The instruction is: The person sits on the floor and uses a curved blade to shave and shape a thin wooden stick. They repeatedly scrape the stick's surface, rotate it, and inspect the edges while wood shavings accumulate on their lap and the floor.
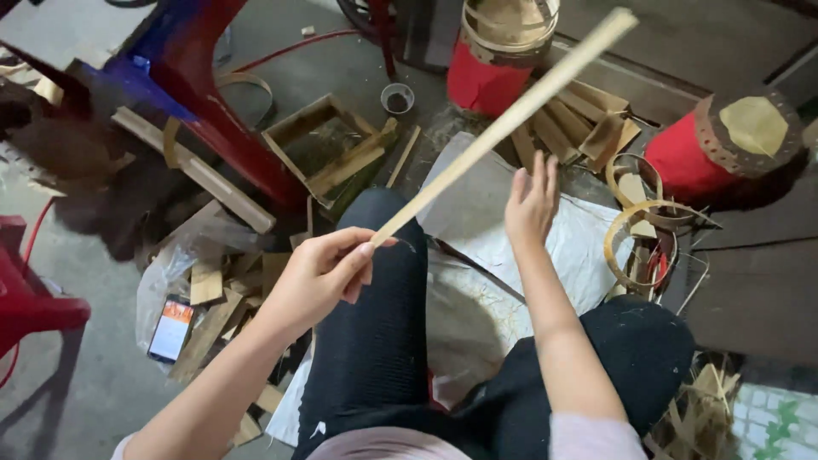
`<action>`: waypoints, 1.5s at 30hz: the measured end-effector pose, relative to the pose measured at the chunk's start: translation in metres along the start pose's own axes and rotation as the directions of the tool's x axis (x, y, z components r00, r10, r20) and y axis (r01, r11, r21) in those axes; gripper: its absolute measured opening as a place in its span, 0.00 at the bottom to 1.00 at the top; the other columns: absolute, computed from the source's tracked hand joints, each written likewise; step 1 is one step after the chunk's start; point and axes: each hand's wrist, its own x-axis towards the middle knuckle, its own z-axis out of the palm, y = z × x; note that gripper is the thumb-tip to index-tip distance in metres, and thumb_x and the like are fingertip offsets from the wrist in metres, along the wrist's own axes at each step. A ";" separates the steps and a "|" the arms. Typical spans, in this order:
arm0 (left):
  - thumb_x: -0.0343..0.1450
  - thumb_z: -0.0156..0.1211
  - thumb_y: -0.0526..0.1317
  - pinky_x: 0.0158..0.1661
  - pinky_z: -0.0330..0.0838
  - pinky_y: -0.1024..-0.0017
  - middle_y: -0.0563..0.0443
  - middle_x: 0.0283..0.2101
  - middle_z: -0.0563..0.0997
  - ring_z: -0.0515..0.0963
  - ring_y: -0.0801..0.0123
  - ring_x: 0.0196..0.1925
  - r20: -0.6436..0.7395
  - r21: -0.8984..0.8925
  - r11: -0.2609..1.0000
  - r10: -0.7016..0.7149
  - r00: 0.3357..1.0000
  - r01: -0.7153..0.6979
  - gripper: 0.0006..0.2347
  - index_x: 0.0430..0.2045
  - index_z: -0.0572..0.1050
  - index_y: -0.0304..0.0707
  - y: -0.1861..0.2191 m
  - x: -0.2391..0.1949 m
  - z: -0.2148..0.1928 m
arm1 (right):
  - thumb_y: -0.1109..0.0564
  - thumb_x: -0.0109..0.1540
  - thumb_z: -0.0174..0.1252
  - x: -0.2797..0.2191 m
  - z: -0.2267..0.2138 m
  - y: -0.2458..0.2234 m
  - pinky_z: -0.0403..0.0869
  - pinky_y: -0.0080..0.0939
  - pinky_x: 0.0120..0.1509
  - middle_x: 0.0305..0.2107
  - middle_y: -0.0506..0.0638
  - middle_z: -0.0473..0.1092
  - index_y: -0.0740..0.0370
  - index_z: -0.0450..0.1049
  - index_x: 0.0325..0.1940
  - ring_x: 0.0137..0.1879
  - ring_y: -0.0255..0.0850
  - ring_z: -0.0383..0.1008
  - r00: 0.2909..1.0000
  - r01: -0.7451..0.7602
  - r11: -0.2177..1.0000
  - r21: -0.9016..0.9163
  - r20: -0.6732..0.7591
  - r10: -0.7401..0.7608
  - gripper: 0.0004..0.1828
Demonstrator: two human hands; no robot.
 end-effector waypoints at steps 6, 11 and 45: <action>0.77 0.49 0.39 0.23 0.64 0.78 0.54 0.19 0.75 0.69 0.75 0.17 0.055 -0.067 0.995 -0.069 0.996 0.072 0.14 0.47 0.84 0.41 -0.009 0.017 0.018 | 0.28 0.68 0.39 -0.134 -0.102 -0.172 0.65 0.53 0.76 0.66 0.64 0.62 0.68 0.56 0.75 0.74 0.55 0.62 0.829 0.264 0.843 0.469 0.336 -0.447 0.46; 0.77 0.50 0.37 0.25 0.68 0.78 0.57 0.19 0.78 0.72 0.78 0.16 0.202 0.037 0.999 -0.001 0.979 -0.007 0.09 0.40 0.82 0.42 -0.020 0.030 0.051 | 0.43 0.67 0.52 -0.106 -0.123 -0.164 0.66 0.35 0.50 0.43 0.49 0.62 0.61 0.66 0.67 0.45 0.37 0.65 0.859 -0.445 0.521 0.728 0.512 0.018 0.29; 0.80 0.40 0.45 0.39 0.86 0.57 0.39 0.41 0.81 0.87 0.47 0.38 -0.498 -0.659 0.733 -0.255 0.829 -0.170 0.16 0.60 0.57 0.38 -0.099 -0.014 0.038 | 0.47 0.77 0.39 -0.291 -0.296 -0.021 0.83 0.46 0.65 0.43 0.50 0.75 0.50 0.67 0.75 0.51 0.40 0.79 0.565 -0.324 0.361 0.874 -0.127 0.815 0.23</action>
